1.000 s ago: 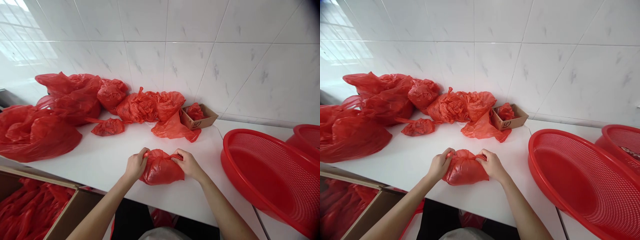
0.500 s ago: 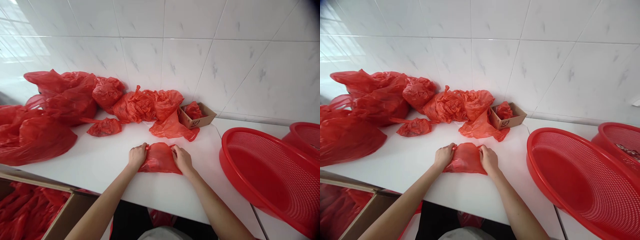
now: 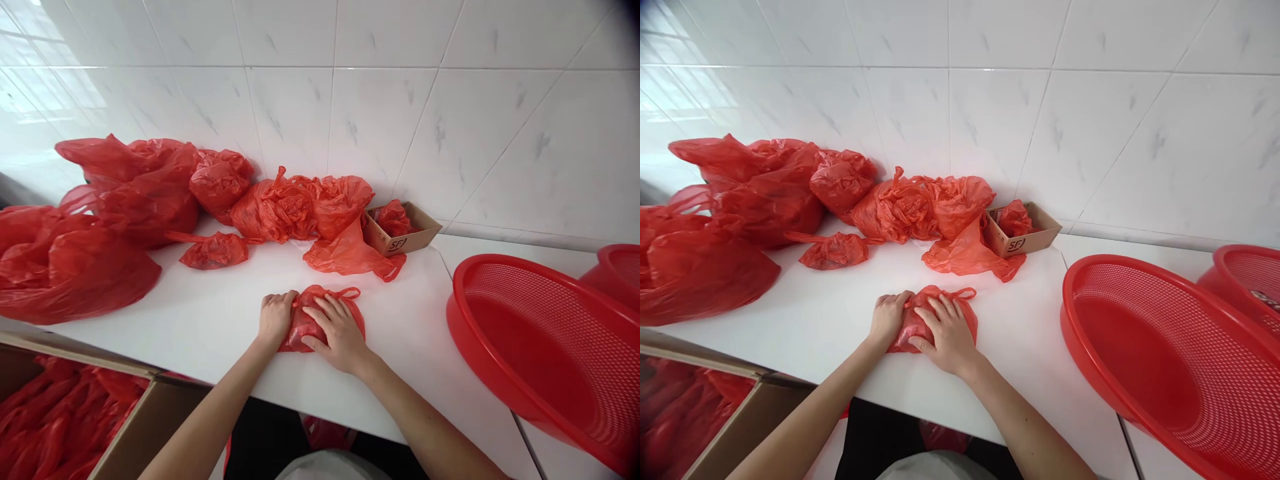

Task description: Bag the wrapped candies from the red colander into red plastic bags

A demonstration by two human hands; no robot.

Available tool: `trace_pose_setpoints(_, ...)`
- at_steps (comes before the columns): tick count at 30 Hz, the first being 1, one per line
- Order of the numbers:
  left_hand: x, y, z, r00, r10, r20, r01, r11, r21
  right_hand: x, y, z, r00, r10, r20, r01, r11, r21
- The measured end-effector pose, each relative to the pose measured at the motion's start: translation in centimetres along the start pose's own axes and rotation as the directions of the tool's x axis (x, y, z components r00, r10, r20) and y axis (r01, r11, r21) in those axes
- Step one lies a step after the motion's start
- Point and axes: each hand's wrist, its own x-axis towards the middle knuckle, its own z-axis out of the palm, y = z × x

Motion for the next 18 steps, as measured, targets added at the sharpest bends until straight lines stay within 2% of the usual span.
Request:
trace_pose_setpoints(4, 0.0, -0.1, 0.0, 1.000, -0.023, -0.012, 0.023, 1.000, -0.013, -0.6, 0.5, 0.9, 0.995, 0.076, 0.064, -0.081, 0.993, 0.081)
trace_pose_setpoints(10, 0.0, 0.0, 0.0, 0.999, -0.037, -0.005, 0.037, 0.998, -0.050, -0.9, 0.6, 0.3, 0.994, 0.095, 0.062, -0.104, 0.980, 0.168)
trace_pose_setpoints(12, 0.0, -0.1, -0.2, 0.999, -0.043, -0.010, 0.042, 0.996, -0.079, -0.8, 0.9, -0.4, 0.998, 0.066, -0.011, -0.063, 0.976, 0.211)
trace_pose_setpoints(14, -0.1, -0.1, -0.4, 0.999, -0.049, -0.023, 0.046, 0.991, -0.125, -0.6, 1.9, -1.1, 0.979, 0.111, -0.170, -0.075, 0.976, 0.206)
trace_pose_setpoints(16, -0.2, -0.1, -0.6, 0.997, -0.058, -0.044, 0.049, 0.982, -0.185, -0.5, 3.4, -1.7, 0.920, 0.231, -0.318, -0.189, 0.969, 0.159)
trace_pose_setpoints(18, -0.2, 0.0, -0.9, 0.996, -0.068, -0.065, 0.050, 0.967, -0.248, -0.5, 5.1, -2.1, 0.868, 0.354, -0.347, -0.327, 0.935, 0.136)
